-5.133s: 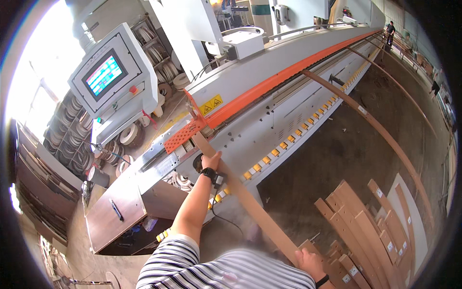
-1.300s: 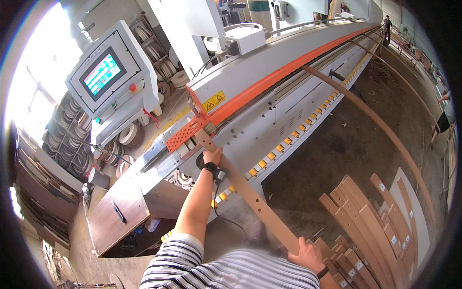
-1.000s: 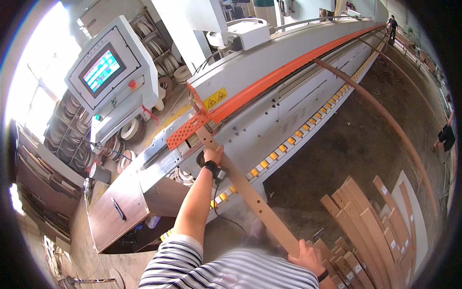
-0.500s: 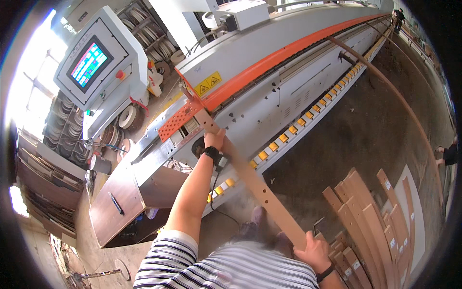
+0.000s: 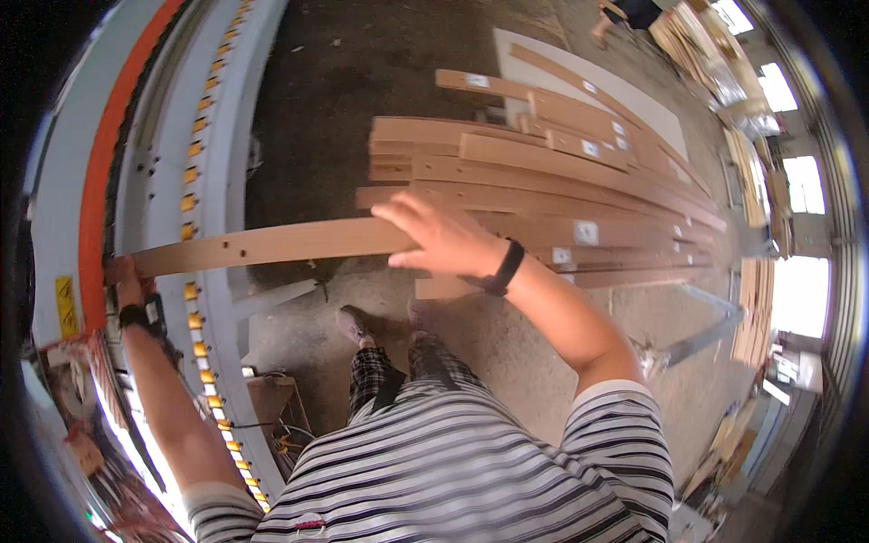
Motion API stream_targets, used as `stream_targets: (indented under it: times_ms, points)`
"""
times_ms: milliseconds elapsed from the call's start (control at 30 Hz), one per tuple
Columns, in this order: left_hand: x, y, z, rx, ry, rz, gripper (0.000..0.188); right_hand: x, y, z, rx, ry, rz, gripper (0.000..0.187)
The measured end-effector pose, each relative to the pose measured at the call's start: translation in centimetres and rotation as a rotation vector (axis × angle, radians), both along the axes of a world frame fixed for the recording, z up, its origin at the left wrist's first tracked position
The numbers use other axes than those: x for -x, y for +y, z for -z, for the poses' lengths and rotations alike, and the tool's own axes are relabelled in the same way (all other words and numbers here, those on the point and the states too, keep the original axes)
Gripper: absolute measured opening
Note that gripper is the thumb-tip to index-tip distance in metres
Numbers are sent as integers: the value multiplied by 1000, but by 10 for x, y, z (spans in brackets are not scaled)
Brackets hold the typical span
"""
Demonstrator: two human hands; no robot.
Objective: The person places wood boards one by one into an edge-banding machine, subsequently uses a small blade to trim excess material from the ends of a board on a nearby surface, and returns to the machine to process more boards.
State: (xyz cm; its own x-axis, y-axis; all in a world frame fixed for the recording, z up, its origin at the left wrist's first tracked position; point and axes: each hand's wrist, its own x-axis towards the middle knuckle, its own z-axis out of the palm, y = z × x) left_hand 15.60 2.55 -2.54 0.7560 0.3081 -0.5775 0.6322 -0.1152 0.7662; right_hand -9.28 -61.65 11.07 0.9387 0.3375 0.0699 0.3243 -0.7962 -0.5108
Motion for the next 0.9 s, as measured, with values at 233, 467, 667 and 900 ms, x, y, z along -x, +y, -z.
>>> stream_targets:
  times_ms: [233, 467, 667, 900]
  points:
    - [155, -156, -95, -441, -843, -29, 38, 112, -146, 69, 27, -135, 685, 18]
    - [278, -284, -54, -56, -461, 410, 29, 139, -158, 167, 384, 98, 437, 44]
    - [320, -320, -37, 2, -301, 734, 20, 120, -194, 177, 493, 47, 507, 20]
    - [318, -365, -17, 344, -75, 755, 39, 91, -61, 97, 53, 155, 66, 30]
